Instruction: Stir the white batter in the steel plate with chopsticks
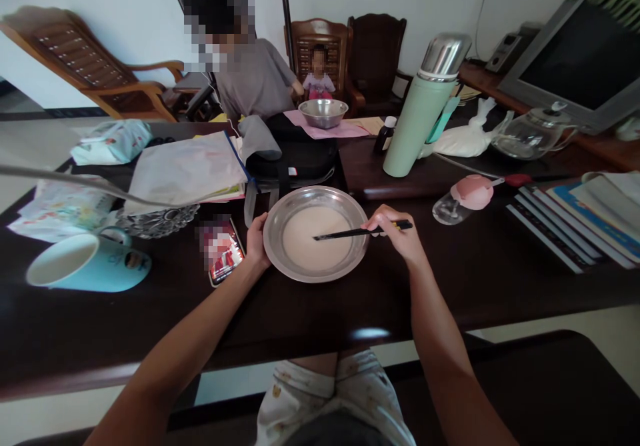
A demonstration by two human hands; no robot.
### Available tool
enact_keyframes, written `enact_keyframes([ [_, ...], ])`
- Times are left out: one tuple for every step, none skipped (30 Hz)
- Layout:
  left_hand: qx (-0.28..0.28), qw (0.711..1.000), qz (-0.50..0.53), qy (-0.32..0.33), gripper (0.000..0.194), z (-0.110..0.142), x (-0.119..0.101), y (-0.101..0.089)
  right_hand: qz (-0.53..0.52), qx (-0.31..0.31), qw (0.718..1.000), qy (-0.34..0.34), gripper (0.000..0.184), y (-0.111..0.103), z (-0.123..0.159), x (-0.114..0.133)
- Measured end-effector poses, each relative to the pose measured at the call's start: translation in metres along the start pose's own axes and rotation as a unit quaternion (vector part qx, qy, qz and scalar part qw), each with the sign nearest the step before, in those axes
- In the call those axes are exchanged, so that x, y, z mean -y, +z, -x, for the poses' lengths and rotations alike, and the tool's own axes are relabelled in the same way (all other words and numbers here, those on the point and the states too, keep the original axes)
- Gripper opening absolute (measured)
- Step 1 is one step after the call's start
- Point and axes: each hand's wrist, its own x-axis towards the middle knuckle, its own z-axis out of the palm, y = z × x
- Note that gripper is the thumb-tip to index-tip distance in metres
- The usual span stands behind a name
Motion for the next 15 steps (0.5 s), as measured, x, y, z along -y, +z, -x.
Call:
enact_keyframes([
  [0.000,1.000,0.002,-0.001,0.014,0.0007,-0.0002,0.0007,-0.009,0.002,1.000,0.004,0.056,-0.0003,0.0003,0.0000],
  [-0.004,1.000,0.003,0.000,0.013,0.0015,-0.0005,0.0016,-0.016,0.013,1.000,0.006,0.057,0.0000,0.0004,0.0001],
  [-0.010,1.000,0.002,0.002,0.014,0.0025,-0.0008,0.0025,-0.018,0.029,0.999,0.006,0.056,0.0009,0.0004,0.0003],
  [-0.018,1.000,0.000,0.004,0.014,0.0036,-0.0011,0.0034,-0.017,0.045,0.999,0.004,0.055,0.0021,0.0002,0.0005],
  [-0.025,1.000,-0.002,0.006,0.015,0.0046,-0.0013,0.0042,-0.012,0.056,0.998,0.000,0.053,0.0033,-0.0002,0.0007],
  [-0.030,1.000,-0.004,0.007,0.016,0.0055,-0.0015,0.0048,-0.006,0.059,0.998,-0.005,0.052,0.0041,-0.0005,0.0007],
  [-0.034,0.999,-0.006,0.007,0.017,0.0061,-0.0016,0.0052,0.002,0.054,0.998,-0.009,0.051,0.0044,-0.0008,0.0006],
  [-0.035,0.999,-0.007,0.008,0.018,0.0063,-0.0016,0.0054,0.008,0.042,0.999,-0.011,0.051,0.0040,-0.0009,0.0005],
  [-0.034,0.999,-0.007,0.008,0.018,0.0062,-0.0015,0.0053,0.011,0.026,1.000,-0.009,0.052,0.0030,-0.0008,0.0002],
  [-0.032,0.999,-0.007,0.010,0.017,0.0058,-0.0013,0.0050,0.008,0.010,1.000,-0.004,0.053,0.0016,-0.0005,0.0001],
  [-0.028,1.000,-0.006,0.011,0.016,0.0051,-0.0010,0.0046,0.002,0.000,1.000,0.003,0.054,0.0004,-0.0001,0.0000],
  [-0.023,1.000,-0.007,0.012,0.015,0.0043,-0.0006,0.0040,-0.008,-0.001,1.000,0.011,0.056,-0.0005,0.0004,0.0001],
  [-0.019,1.000,-0.008,0.012,0.015,0.0034,-0.0002,0.0034,-0.017,0.007,1.000,0.018,0.057,-0.0007,0.0007,0.0003],
  [-0.018,1.000,-0.010,0.013,0.015,0.0027,0.0001,0.0029,-0.022,0.022,0.999,0.020,0.058,-0.0002,0.0008,0.0007],
  [-0.020,1.000,-0.012,0.013,0.015,0.0022,0.0004,0.0025,-0.023,0.041,0.999,0.017,0.058,0.0009,0.0006,0.0010],
])
